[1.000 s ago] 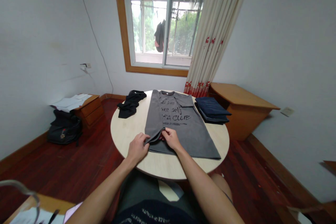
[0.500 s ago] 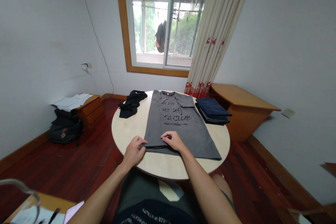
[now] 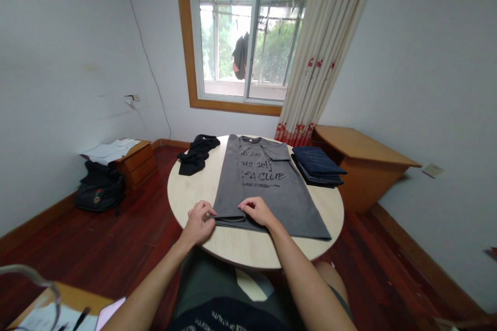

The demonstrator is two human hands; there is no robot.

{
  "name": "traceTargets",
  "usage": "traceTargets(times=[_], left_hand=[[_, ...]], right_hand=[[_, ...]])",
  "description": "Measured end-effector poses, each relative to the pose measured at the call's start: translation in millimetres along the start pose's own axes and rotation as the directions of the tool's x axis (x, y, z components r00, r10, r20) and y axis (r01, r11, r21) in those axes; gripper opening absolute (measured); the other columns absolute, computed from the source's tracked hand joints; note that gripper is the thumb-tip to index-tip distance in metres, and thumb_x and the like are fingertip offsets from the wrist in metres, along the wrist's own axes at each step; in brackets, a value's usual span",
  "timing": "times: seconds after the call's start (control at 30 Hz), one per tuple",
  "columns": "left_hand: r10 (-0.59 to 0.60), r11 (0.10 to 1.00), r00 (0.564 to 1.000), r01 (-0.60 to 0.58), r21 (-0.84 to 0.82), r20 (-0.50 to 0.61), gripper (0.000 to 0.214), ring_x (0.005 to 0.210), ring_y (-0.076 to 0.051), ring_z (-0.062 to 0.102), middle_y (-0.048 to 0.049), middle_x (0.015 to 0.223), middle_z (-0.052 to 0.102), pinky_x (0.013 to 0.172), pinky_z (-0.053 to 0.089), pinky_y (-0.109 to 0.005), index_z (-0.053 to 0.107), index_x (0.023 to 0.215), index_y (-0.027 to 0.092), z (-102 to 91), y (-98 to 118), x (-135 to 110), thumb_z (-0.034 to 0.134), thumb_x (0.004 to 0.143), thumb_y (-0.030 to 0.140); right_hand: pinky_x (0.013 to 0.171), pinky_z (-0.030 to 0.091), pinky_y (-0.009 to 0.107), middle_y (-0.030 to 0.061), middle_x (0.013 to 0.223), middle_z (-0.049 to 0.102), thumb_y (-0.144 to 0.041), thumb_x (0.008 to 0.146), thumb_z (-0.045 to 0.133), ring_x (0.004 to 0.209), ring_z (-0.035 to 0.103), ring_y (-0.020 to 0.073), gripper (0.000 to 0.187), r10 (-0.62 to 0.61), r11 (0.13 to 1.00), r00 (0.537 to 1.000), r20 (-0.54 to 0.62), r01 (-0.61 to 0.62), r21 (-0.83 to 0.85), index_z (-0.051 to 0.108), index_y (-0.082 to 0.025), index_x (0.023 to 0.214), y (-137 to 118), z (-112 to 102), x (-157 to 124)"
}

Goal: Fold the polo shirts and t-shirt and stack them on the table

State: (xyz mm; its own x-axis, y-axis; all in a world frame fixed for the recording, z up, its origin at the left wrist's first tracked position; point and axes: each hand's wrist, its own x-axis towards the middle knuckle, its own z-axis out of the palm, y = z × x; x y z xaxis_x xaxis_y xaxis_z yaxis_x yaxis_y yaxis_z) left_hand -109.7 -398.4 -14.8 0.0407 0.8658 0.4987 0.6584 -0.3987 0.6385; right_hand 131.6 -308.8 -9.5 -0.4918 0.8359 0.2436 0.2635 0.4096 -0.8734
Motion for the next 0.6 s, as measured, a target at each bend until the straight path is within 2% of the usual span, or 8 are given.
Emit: traceTargets(times=[0.1,0.2,0.33,0.4,0.5,0.6], left_hand=[[0.013,1.0,1.0,-0.013,-0.002,0.005,0.018,0.097,-0.022,0.06,-0.0048,0.094,0.06,0.09,0.049,-0.04,0.066,0.081,0.021,-0.6,-3.4,0.0,0.054,0.071,0.012],[0.077,0.997,0.997,-0.077,-0.027,0.002,0.018,0.099,-0.022,0.06,-0.006,0.096,0.06,0.091,0.049,-0.04,0.065,0.079,0.021,-0.6,-4.6,-0.7,0.053,0.069,0.01],[0.16,0.985,0.987,-0.16,-0.065,-0.005,0.018,0.109,-0.024,0.058,-0.0095,0.11,0.063,0.096,0.048,-0.041,0.059,0.075,0.021,1.1,-0.8,-4.4,0.05,0.069,0.006],[0.188,0.981,0.982,-0.187,-0.052,0.008,0.02,0.115,-0.025,0.057,-0.0104,0.116,0.063,0.099,0.047,-0.044,0.056,0.075,0.021,2.1,1.8,-6.2,0.048,0.068,0.004],[0.19,0.981,0.981,-0.188,-0.04,0.045,0.022,0.119,-0.025,0.056,-0.0104,0.12,0.065,0.103,0.046,-0.046,0.053,0.077,0.022,2.2,2.8,-7.1,0.047,0.068,0.002],[0.159,0.987,0.984,-0.157,-0.034,0.08,0.02,0.122,-0.025,0.056,-0.0102,0.122,0.067,0.105,0.045,-0.047,0.052,0.077,0.022,1.9,0.1,-6.7,0.046,0.071,0.004]], right_hand=[[0.06,0.044,0.025,0.0041,0.071,0.073,-0.037,0.08,0.062,0.063,0.06,0.0163,0.026,0.007,0.999,1.0,0.007,-0.007,-0.032,0.076,-0.016,0.076,-1.8,-0.1,-0.9],[0.053,0.038,0.024,0.0016,0.059,0.066,-0.039,0.081,0.062,0.055,0.053,0.0141,0.029,0.028,0.998,0.999,0.034,-0.025,-0.061,0.073,-0.016,0.067,-3.2,-1.0,-2.1],[0.049,0.033,0.024,-0.0012,0.049,0.057,-0.042,0.083,0.06,0.049,0.046,0.0119,0.037,0.039,0.995,0.998,0.052,-0.034,-0.094,0.066,-0.017,0.057,-4.2,-0.7,-2.6],[0.051,0.034,0.024,-0.001,0.052,0.058,-0.041,0.084,0.06,0.051,0.048,0.0121,0.036,0.024,0.994,1.0,0.004,-0.024,-0.111,0.066,-0.016,0.058,-4.4,0.3,-2.1],[0.056,0.039,0.024,0.001,0.061,0.064,-0.038,0.084,0.061,0.057,0.053,0.0137,0.029,-0.024,0.988,0.991,-0.129,0.004,-0.152,0.07,-0.017,0.067,-4.8,0.9,-0.9],[0.07,0.048,0.028,0.0059,0.083,0.071,-0.035,0.084,0.063,0.075,0.062,0.0173,0.02,-0.151,0.975,0.966,-0.211,0.11,-0.192,0.074,-0.018,0.081,-4.9,-0.6,-0.2]])
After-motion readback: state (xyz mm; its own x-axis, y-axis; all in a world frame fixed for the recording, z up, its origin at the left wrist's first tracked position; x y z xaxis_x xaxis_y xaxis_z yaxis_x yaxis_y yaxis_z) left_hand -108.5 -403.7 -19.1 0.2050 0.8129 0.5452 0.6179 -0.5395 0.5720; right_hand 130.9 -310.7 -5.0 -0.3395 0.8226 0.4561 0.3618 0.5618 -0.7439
